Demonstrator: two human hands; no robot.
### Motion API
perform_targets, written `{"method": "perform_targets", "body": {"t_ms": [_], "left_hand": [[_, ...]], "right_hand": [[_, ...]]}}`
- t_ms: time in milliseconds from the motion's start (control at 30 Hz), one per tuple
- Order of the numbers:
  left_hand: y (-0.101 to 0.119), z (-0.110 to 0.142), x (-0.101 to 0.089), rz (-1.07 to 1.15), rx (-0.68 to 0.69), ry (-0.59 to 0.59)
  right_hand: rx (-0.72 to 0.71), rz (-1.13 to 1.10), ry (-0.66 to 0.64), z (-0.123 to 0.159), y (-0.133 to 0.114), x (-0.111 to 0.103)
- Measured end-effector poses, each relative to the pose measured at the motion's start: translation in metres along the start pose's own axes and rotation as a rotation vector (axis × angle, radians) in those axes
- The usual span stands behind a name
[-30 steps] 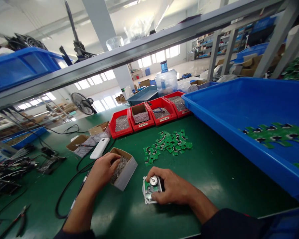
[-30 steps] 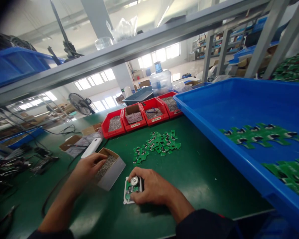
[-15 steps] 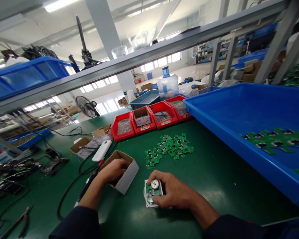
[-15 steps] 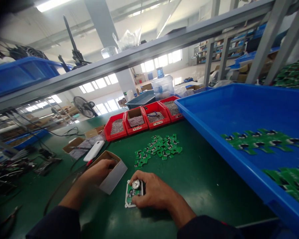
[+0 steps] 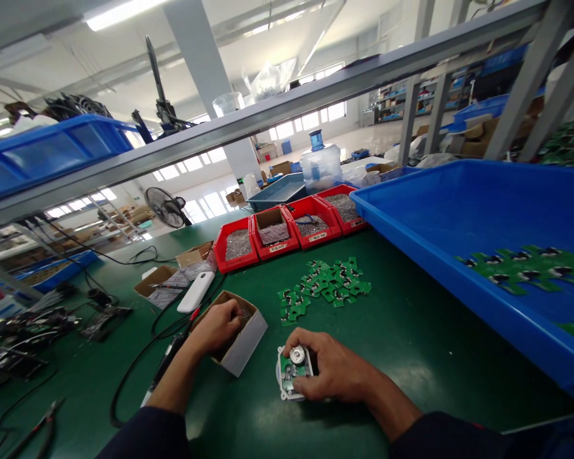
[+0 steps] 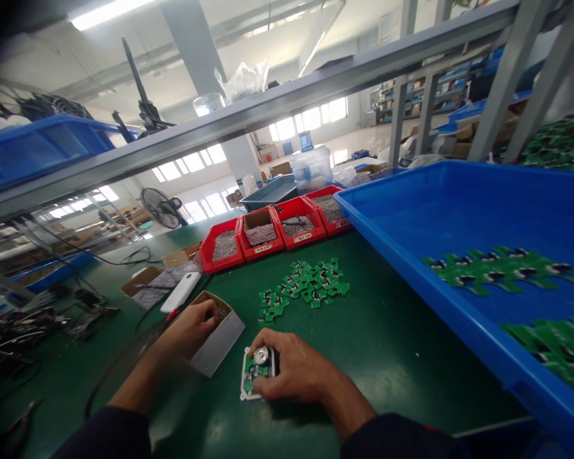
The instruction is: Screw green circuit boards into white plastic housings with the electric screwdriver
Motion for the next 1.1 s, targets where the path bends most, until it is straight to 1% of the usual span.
{"method": "perform_targets", "body": {"t_ms": [133, 267, 367, 567, 733, 867, 1000, 1100], "left_hand": [[-0.009, -0.001, -0.006, 0.038, -0.044, 0.08], [-0.015, -0.001, -0.008, 0.069, -0.043, 0.119], [-0.015, -0.001, -0.007, 0.086, -0.026, 0.124], [-0.01, -0.001, -0.003, 0.125, 0.033, 0.088], [-0.014, -0.002, -0.003, 0.127, 0.027, 0.104], [-0.013, 0.0, -0.015, 0.127, 0.036, 0.171], [0.0, 0.013, -0.032, 0.134, 0.082, 0.268], [0.004, 0.023, -0.038, 0.134, 0.044, 0.334]], "right_hand": [[0.009, -0.013, -0.016, 0.0, 0.002, 0.001], [0.008, -0.008, -0.01, -0.001, 0.001, 0.001], [0.007, -0.002, -0.007, -0.001, -0.001, 0.0], [0.007, 0.0, -0.007, 0.001, -0.003, 0.0], [-0.002, -0.015, -0.001, 0.001, -0.003, 0.0], [-0.015, -0.026, 0.003, 0.0, -0.003, 0.0], [-0.013, -0.025, 0.002, 0.001, -0.004, -0.001], [-0.013, -0.011, -0.002, 0.001, -0.005, -0.001]]}}
Point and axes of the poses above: each hand's wrist, its own z-axis away from the middle knuckle, its own x-axis out of the palm, y = z × x, the point moved 10 cm from there along -z, towards the middle knuckle, and after that the axes turned 5 degrees about -z, right-handed, at the moved point
